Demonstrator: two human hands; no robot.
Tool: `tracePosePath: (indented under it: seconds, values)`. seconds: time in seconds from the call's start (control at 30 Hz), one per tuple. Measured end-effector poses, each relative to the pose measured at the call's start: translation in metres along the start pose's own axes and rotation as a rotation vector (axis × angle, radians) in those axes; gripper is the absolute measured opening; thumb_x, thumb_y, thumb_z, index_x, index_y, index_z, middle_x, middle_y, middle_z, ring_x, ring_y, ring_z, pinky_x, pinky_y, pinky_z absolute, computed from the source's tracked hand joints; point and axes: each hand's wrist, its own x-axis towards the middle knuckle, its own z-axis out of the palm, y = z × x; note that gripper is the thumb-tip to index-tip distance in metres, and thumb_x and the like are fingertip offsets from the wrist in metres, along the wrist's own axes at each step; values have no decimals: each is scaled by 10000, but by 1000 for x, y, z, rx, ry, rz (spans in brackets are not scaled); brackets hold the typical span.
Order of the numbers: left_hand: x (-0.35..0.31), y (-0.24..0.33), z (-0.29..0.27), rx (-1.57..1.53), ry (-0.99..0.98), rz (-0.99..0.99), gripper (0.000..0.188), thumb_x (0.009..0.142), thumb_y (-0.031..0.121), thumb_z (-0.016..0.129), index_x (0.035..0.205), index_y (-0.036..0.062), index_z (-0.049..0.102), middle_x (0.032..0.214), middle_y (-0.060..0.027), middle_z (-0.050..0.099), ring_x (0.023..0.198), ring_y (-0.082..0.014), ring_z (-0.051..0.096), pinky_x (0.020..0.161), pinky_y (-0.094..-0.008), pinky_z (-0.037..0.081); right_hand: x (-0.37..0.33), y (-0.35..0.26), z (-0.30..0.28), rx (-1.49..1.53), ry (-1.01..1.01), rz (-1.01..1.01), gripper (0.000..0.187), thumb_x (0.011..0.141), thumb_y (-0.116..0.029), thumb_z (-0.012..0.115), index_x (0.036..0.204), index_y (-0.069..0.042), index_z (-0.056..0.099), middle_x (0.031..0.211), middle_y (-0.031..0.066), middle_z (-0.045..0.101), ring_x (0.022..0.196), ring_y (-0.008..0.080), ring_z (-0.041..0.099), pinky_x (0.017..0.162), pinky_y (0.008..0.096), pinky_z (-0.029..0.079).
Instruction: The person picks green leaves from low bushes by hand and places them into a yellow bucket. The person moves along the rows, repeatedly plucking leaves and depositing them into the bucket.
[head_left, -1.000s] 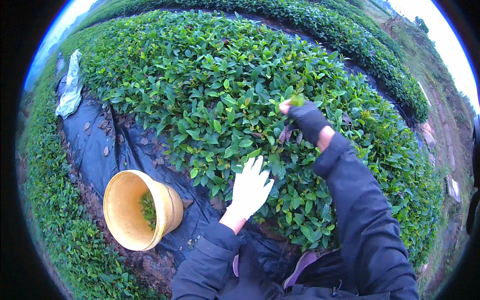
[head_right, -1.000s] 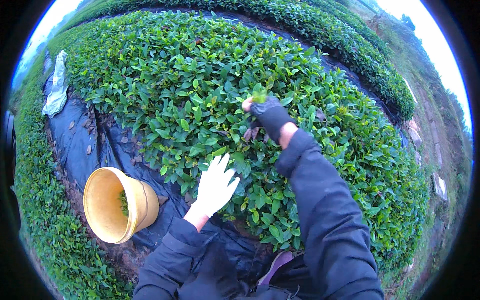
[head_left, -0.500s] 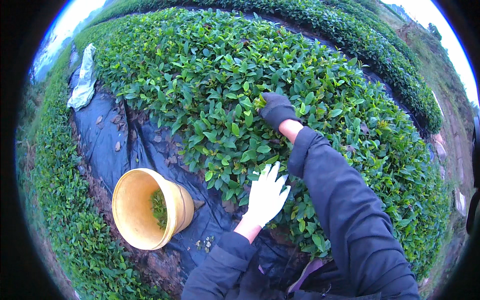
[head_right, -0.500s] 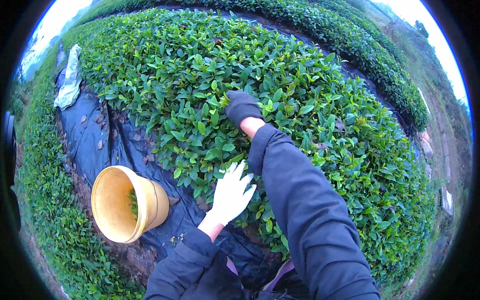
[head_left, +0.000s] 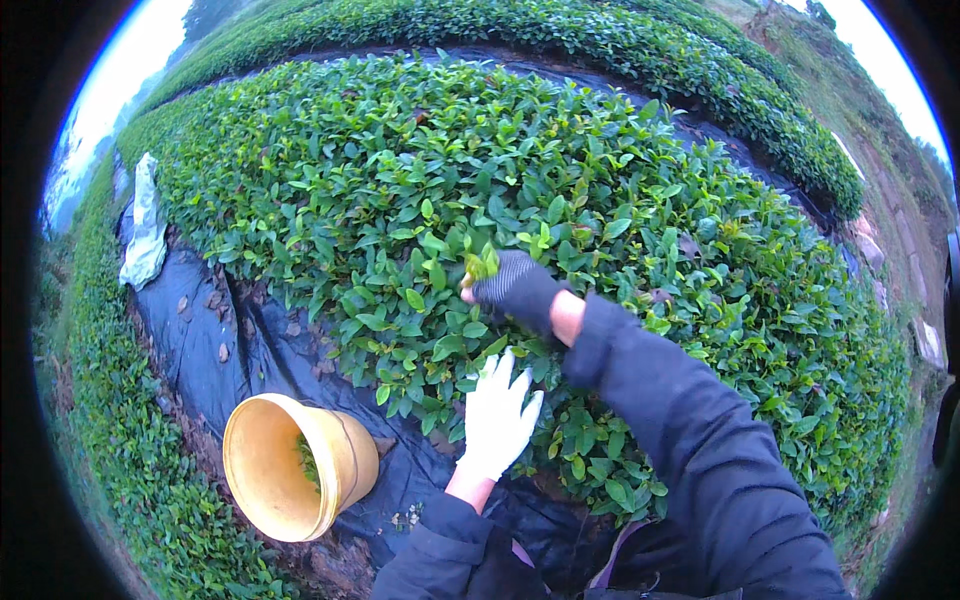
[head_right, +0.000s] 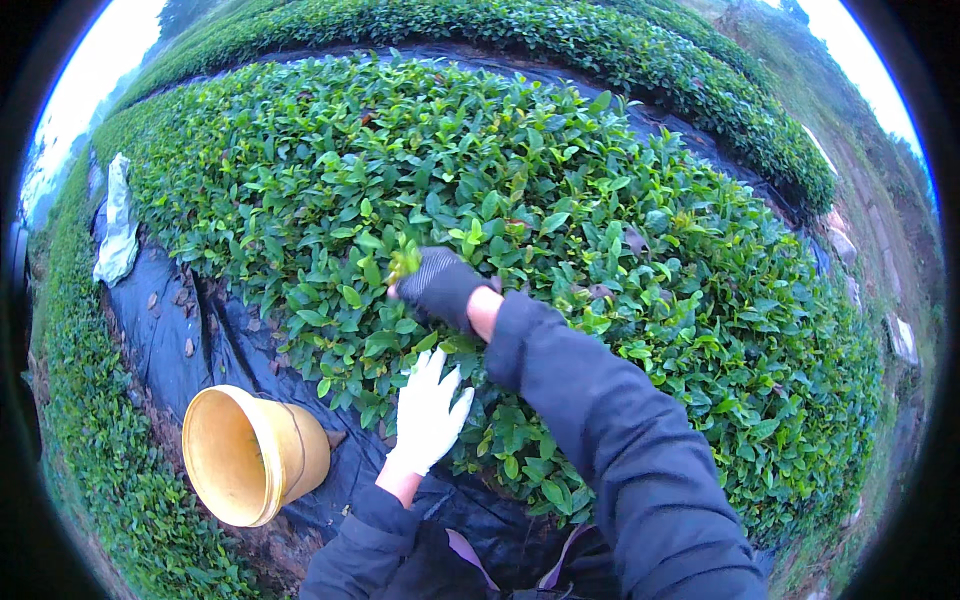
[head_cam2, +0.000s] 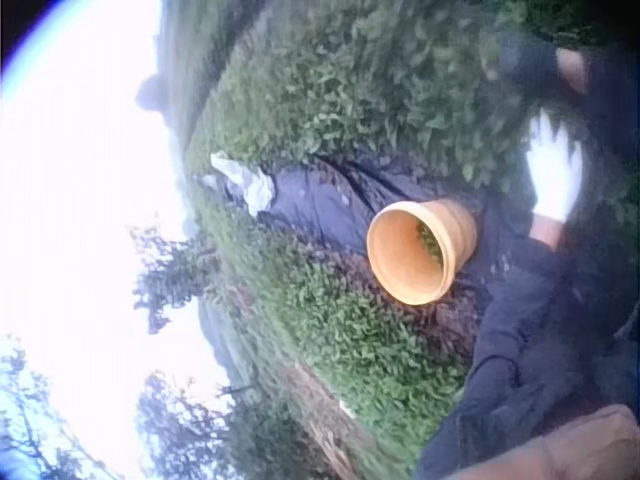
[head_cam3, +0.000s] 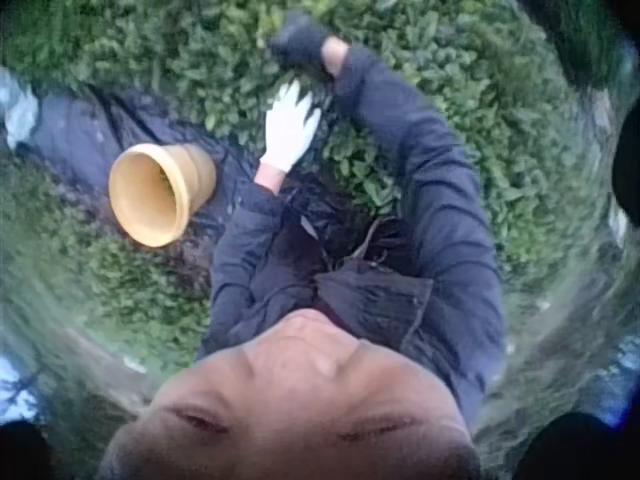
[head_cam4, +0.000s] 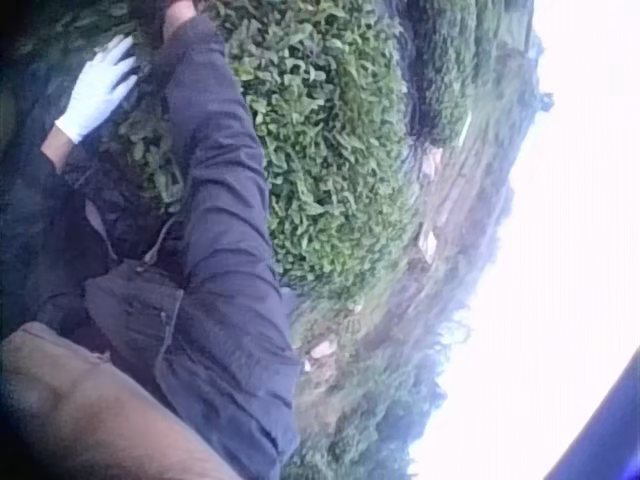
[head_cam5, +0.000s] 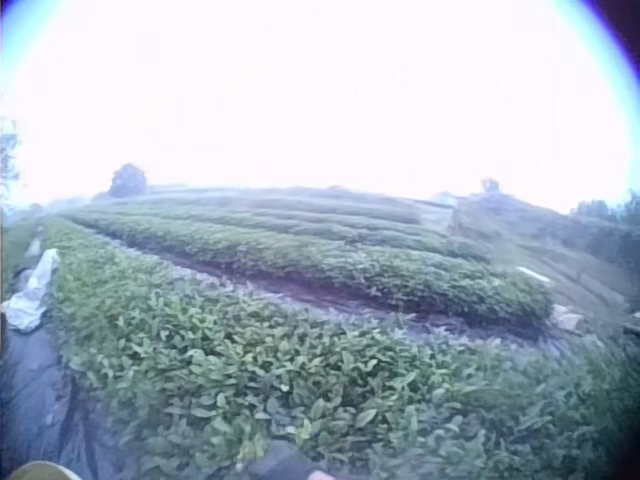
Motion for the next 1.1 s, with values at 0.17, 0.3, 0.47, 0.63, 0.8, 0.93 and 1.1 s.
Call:
tracePosePath:
  seconds: [0.17, 0.3, 0.47, 0.63, 0.8, 0.93, 1.1]
  values:
    - [3, -1, -4, 24, -1, 22, 361, 818, 241, 639, 1119, 47, 594, 1347, -198, 457, 1244, -405, 428, 952, -468, 406, -52, -38, -61, 272, -118, -12, 244, 737, -139, 742, 943, -46, 651, 853, 49, 647, 774, 171, 635, 712, 297, 501]
    - [8, 4, -1, 9, 12, 33, 355, 823, 246, 635, 1124, 63, 598, 1366, -199, 444, 1250, -404, 423, 971, -466, 396, -43, -1, -160, 479, 304, 111, 206, 744, -159, 763, 865, -71, 621, 748, 9, 578, 653, 135, 569, 522, 264, 453]
    - [10, 12, -3, 39, -11, 4, 358, 827, 240, 632, 1141, 72, 599, 1378, -192, 437, 1254, -403, 420, 994, -464, 383, -11, 22, -182, 145, 411, 210, 186, 785, -257, 730, 866, -122, 631, 735, -32, 564, 636, 99, 503, 567, 266, 418]
    - [8, 14, 0, 30, -11, -12, 353, 823, 227, 636, 1137, 69, 599, 1378, -197, 435, 1253, -409, 418, 1011, -462, 369, 35, 32, -177, -843, 251, 72, 380, 746, -398, 643, 976, -98, 675, 1000, 160, 667, 931, 342, 634, 823, 410, 503]
    - [7, 13, 4, 28, -1, -21, 345, 821, 215, 636, 1129, 64, 601, 1374, -203, 436, 1248, -413, 420, 1017, -465, 364, 40, 27, -159, -967, 316, 22, 436, 682, -318, 722, 1041, -83, 644, 1023, 191, 644, 967, 366, 613, 846, 419, 490]
    - [11, 20, 3, 22, -3, -19, 343, 821, 212, 635, 1124, 54, 600, 1373, -207, 435, 1241, -415, 425, 1016, -468, 363, 33, 53, -168, -851, 462, -121, 398, 691, -269, 722, 1031, -79, 640, 984, 185, 646, 945, 367, 615, 827, 432, 489]
    - [10, 15, 4, 27, -1, -30, 340, 826, 216, 630, 1128, 63, 601, 1377, -208, 431, 1239, -415, 427, 1009, -471, 365, 12, 55, -172, 237, 378, 78, 198, 763, -183, 719, 904, -63, 649, 836, 45, 651, 777, 194, 620, 694, 330, 488]
